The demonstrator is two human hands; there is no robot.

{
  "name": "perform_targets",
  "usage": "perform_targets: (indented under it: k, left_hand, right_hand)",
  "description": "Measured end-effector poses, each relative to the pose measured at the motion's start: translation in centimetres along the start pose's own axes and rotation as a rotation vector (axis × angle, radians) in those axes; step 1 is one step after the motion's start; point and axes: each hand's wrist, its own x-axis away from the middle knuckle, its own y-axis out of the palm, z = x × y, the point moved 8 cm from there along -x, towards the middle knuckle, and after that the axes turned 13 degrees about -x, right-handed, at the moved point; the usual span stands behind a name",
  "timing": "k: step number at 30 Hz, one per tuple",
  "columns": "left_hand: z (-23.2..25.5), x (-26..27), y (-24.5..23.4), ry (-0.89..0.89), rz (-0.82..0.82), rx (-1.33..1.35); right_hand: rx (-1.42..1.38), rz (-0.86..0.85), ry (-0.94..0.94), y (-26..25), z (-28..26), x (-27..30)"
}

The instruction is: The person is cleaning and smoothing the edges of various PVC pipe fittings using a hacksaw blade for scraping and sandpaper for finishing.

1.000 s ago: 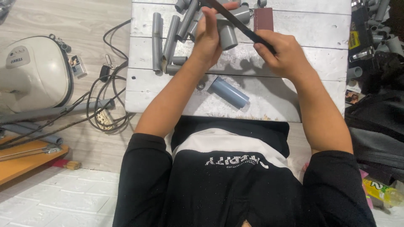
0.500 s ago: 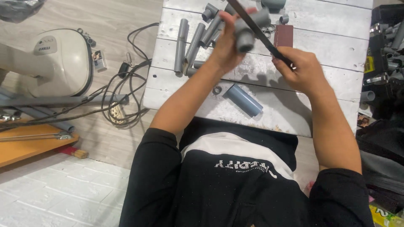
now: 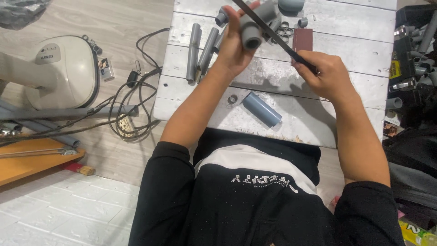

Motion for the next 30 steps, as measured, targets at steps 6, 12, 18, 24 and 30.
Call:
perform_targets:
  k: [6, 12, 18, 24, 30]
  left_hand:
    - [-4.3, 0.4, 1.5, -0.116, -0.063, -0.146]
    - [-0.9, -0.3, -0.1, -0.03, -0.054, 0.059]
    - [-3.6, 0.2, 0.2, -0.171, 0.039, -0.066]
    - [-1.3, 0.0, 0.2, -0.132, 0.026, 0.027]
    - [-1.0, 0.7, 1.1, -0.135, 0.077, -0.089]
  right_hand:
    - [-0.079, -0.022, 0.058, 1.1, 0.8, 0.1]
    - [-0.025, -0.013, 0.021, -0.1, 0.5, 0.0]
    - [-0.051, -0.024, 0.062, 0.7, 0.9, 0.1]
    - [-0.085, -0.007, 0.019, -0.1, 1.1, -0.1]
    - [-0.05, -0.028, 0.018, 0.6, 0.8, -0.1]
